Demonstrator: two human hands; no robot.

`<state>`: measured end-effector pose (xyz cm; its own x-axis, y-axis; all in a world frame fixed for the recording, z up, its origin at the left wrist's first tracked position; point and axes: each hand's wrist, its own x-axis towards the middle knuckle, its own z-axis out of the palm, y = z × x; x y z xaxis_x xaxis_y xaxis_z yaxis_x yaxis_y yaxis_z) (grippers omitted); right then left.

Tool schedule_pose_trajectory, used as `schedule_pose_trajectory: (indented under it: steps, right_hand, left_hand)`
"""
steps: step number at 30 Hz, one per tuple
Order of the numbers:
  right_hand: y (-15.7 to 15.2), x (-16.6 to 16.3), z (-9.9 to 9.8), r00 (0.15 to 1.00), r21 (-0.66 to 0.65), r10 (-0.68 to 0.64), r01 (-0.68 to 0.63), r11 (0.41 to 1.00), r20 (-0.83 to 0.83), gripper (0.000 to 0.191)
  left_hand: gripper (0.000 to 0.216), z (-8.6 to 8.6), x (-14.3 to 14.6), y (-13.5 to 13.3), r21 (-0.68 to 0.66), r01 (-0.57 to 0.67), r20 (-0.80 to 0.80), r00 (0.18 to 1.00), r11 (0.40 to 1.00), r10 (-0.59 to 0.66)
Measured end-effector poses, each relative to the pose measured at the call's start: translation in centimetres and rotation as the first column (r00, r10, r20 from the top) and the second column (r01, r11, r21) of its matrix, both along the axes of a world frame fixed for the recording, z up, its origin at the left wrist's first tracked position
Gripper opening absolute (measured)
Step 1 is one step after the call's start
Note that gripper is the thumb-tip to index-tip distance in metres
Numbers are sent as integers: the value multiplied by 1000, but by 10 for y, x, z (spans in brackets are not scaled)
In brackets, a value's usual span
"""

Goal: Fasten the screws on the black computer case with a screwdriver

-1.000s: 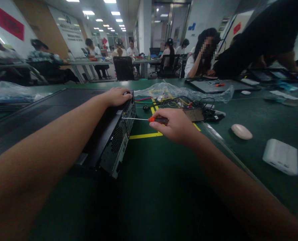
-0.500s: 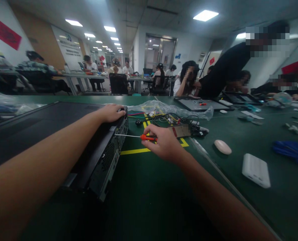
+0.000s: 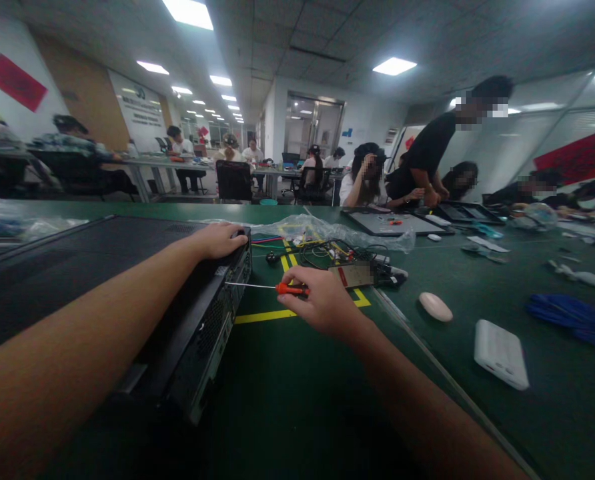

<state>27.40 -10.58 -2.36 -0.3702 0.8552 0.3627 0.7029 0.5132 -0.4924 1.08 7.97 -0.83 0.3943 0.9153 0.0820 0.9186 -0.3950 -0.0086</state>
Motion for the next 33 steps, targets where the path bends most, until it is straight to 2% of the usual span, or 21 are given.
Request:
schedule_pose_trajectory:
  steps: [17,23,33]
  right_hand:
    - [0,-1,0,1000,-11,6,-6,1000,9,24]
    - [-2,-1,0,999,-27,4,-4,1000,-35,22]
    - [-1,0,0,1000,-29,1,-1,1000,2,12]
  left_hand:
    - [79,-2,-2,3,-11,-9,-2,1000,1000,9]
    - [79,-4,-1,3,-8,-4,-1,1000,1000,4]
    - [80,-2,-1,2,-2,-1,-3,1000,1000,1]
